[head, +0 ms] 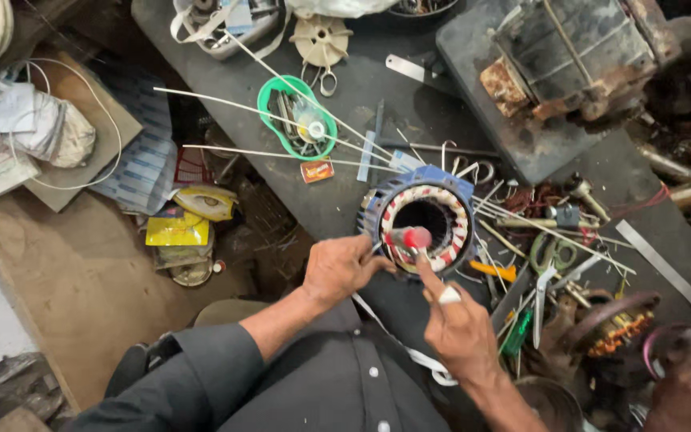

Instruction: The person is repairing an electric motor stator by inserting white insulating tape into the winding slots. They use a red-handled screwdriver to push the tape into place and their fingers to adjust and secure it.

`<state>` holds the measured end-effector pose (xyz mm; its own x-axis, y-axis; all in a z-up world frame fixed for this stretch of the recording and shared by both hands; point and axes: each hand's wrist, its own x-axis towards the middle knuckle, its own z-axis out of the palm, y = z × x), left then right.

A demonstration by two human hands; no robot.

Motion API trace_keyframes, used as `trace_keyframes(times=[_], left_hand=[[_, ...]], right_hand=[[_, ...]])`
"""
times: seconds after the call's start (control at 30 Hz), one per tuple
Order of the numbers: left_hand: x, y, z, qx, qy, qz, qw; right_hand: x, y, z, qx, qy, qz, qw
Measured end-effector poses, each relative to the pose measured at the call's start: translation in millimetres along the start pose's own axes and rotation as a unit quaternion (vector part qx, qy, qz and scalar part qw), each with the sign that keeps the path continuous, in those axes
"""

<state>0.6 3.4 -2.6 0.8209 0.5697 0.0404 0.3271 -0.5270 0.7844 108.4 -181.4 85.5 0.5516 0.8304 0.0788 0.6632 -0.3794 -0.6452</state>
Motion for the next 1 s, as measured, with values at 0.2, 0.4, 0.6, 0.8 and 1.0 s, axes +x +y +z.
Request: trace_keyframes(times=[0.2, 0.4, 0.6, 0.8, 1.0], left_hand=[[-2.2, -3.0, 2.5, 0.016, 0.015, 0.011, 1.0], [3.7, 1.1, -0.6, 0.032, 0.004, -0.018, 0.999], [4.6, 1.6, -0.1, 0.045, 0.004, -0.032, 0.998], [6.4, -3.2, -0.7, 0.081, -0.001, -0.025, 0.996], [5.9, 4.2, -2.4, 0.09, 0.005, -0.017, 0.996]], right_hand=[[9.1, 2.9, 2.0, -0.029, -0.018, -0.01, 0.999], [7.5, 11.4, 19.5, 0.201, 0.028, 0.167, 0.965], [3.4, 11.1, 37.6, 0.418, 0.068, 0.379, 0.823], [10.1, 8.1, 23.6, -0.095, 0.114, -0.102, 0.984], [13.0, 11.2, 25.2, -0.001, 0.093, -0.097, 0.991]])
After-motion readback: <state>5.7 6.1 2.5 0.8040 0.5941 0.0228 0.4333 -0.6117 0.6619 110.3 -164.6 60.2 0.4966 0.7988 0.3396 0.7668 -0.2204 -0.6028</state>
